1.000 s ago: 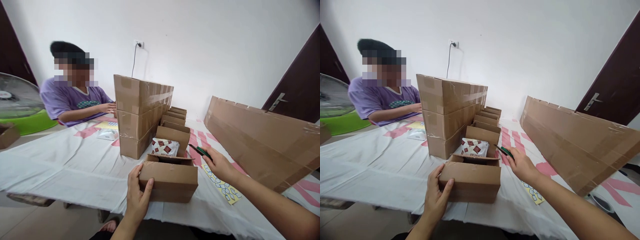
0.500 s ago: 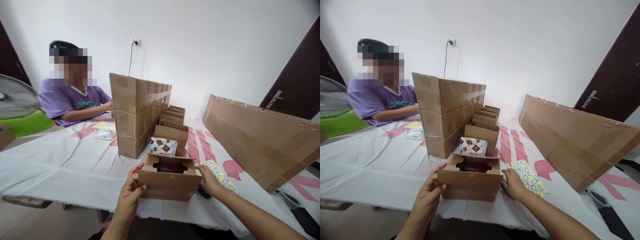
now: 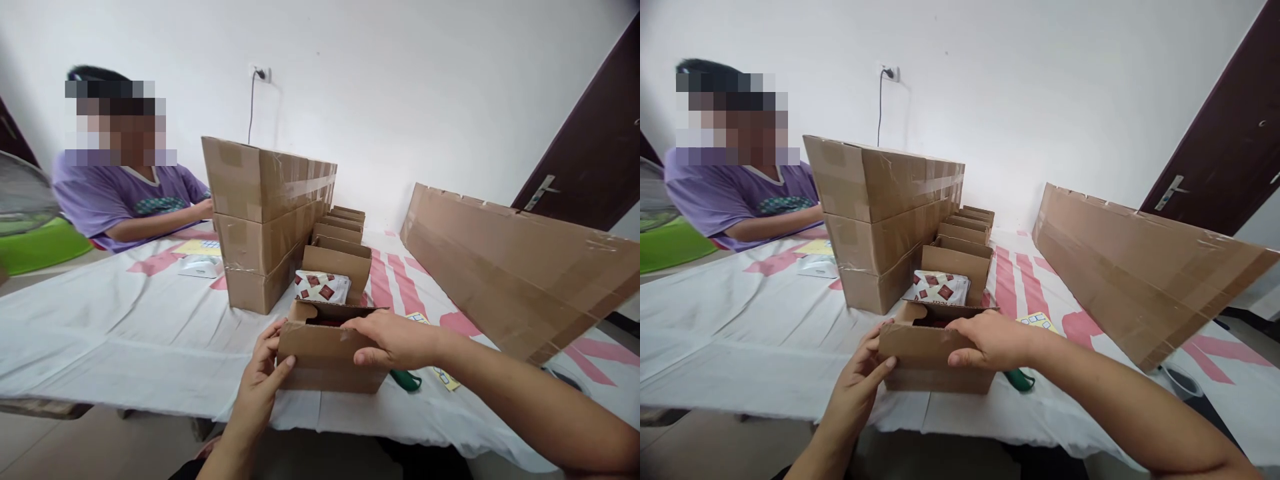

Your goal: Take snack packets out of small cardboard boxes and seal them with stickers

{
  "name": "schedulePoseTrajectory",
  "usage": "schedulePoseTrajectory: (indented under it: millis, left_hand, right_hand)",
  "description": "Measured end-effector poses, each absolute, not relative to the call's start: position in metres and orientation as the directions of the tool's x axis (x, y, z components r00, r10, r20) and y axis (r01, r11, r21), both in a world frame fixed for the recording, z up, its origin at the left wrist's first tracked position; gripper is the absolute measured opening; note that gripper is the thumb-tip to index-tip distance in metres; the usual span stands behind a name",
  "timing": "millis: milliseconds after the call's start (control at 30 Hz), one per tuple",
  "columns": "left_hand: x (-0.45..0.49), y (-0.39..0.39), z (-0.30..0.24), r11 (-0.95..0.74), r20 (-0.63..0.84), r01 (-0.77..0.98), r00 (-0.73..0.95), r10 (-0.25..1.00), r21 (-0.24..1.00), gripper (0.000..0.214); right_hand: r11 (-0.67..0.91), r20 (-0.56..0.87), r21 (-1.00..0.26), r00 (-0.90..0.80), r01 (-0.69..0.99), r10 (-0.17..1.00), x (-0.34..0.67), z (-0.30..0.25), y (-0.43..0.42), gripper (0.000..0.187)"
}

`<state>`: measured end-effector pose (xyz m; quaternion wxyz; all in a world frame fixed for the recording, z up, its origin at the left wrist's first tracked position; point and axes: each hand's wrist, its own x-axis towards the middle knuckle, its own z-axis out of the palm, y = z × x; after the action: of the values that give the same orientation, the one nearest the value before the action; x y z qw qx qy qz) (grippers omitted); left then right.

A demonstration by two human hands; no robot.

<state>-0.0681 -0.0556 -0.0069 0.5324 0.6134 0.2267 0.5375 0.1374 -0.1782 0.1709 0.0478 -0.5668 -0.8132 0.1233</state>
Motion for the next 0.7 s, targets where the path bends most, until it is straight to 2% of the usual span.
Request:
schedulePoseTrajectory:
  millis: [100, 233, 267, 367, 400, 467, 567, 700]
  left_hand:
    - [-0.07, -0.054, -0.003, -0.402, 0.455, -0.22, 0.318, 0.832, 0.889, 0.024]
    - [-0.069, -0.055, -0.003, -0.514, 0.52, -0.115, 0.344, 0.782, 0.85, 0.026]
    - [-0.069, -0.055, -0.004, -0.551, 0.536, -0.068, 0.359, 0.764, 0.832, 0.038]
    - [-0.066, -0.057, -0.009, -0.603, 0.522, 0.088, 0.414, 0.746, 0.793, 0.091]
    - [-0.065, -0.058, -0.01, -0.587, 0.491, 0.119, 0.431, 0.757, 0.801, 0.1]
    - [-0.065, -0.057, -0.013, -0.532, 0.42, 0.128, 0.472, 0.775, 0.837, 0.099]
    - [-0.067, -0.056, -0.014, -0.435, 0.341, 0.057, 0.534, 0.774, 0.898, 0.086]
    - [-0.073, -0.054, -0.014, -0.348, 0.273, 0.018, 0.583, 0.766, 0.937, 0.078]
  right_hand:
    - [0.277, -0.172, -0.093, -0.289, 0.956, 0.942, 0.145, 0.177, -0.172, 0.053]
    - [0.311, -0.216, 0.011, -0.302, 0.95, 0.928, 0.151, 0.18, -0.175, 0.046]
    - [0.321, -0.207, 0.027, -0.309, 0.947, 0.928, 0.152, 0.18, -0.176, 0.045]
    - [0.32, -0.18, 0.043, -0.308, 0.946, 0.934, 0.154, 0.176, -0.177, 0.043]
    - [0.311, -0.172, 0.043, -0.3, 0.949, 0.938, 0.155, 0.174, -0.177, 0.042]
    - [0.283, -0.162, 0.049, -0.272, 0.958, 0.949, 0.155, 0.172, -0.177, 0.039]
    - [0.253, -0.158, 0.065, -0.24, 0.965, 0.958, 0.153, 0.172, -0.177, 0.032]
    - [0.25, -0.128, 0.132, -0.234, 0.959, 0.964, 0.149, 0.174, -0.177, 0.029]
